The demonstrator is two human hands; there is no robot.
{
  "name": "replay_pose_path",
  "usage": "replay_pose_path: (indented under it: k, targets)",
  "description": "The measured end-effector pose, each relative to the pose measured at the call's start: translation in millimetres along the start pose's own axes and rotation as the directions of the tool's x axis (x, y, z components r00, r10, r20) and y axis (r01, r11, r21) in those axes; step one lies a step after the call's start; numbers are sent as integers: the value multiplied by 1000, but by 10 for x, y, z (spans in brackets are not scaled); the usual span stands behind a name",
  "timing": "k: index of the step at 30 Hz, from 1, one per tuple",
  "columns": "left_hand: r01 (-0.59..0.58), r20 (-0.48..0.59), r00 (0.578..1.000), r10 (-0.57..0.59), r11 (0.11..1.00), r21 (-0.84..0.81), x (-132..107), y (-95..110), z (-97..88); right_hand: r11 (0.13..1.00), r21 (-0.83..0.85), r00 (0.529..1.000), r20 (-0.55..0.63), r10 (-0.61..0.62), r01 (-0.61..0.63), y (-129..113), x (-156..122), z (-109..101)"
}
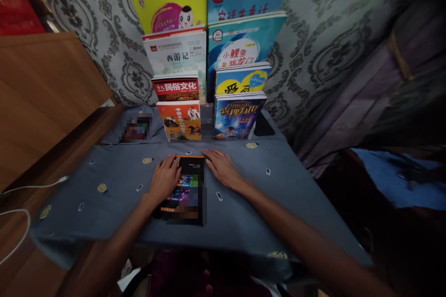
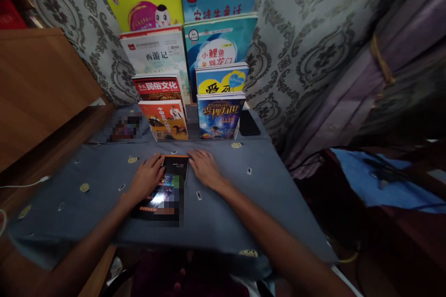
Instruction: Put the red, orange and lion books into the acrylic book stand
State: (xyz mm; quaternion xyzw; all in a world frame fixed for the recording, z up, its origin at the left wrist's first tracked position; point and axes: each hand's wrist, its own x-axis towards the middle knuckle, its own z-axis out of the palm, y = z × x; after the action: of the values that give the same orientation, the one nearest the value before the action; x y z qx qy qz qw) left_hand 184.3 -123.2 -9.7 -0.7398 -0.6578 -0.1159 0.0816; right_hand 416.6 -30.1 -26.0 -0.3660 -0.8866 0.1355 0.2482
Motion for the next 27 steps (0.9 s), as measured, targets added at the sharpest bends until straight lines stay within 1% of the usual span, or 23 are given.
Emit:
replay_pose_path:
  k: [5,8,10,12,15,17,20,22,23,25,27]
  targets:
    - [-5,-29,1000,4,999,-32,-27,-49,45,985,-133,994,13,113,-110,217,90,-45]
    - [4,-41,999,-7,999,-53,-32,-53,49,973,-160,986,-9,166,-165,229,94,-67]
    - [8,-34,999,-10,998,-64,-31,-45,44,972,-154,984,-55,170,-177,180,74,-81]
    - [8,-24,1000,-10,997,-71,-29,-35,36,984,-117,987,-103,120,-131,90,44,-97]
    - [10,-23,1000,-12,997,-81,-27,-28,30,999,-8,991,-121,-54,54,-94,-1,-110]
    - [8,-28,1000,-10,996,-87,-28,-30,32,982,71,981,-100,-165,173,-214,-25,-98]
    - [-2,-26,1000,-1,996,-88,-30,-34,43,950,148,961,-22,-275,276,-323,-53,-47]
    - [-3,-25,1000,1,996,-84,-31,-33,47,942,158,952,39,-305,295,-336,-64,-9]
    - [-3,-25,1000,1,997,-82,-30,-31,46,947,150,954,58,-295,284,-329,-65,6]
    - [1,-26,1000,-3,997,-77,-29,-22,32,966,116,969,65,-238,229,-300,-60,25]
    - [-1,-14,1000,0,998,-68,-27,-12,4,983,81,985,45,-167,163,-265,-47,27]
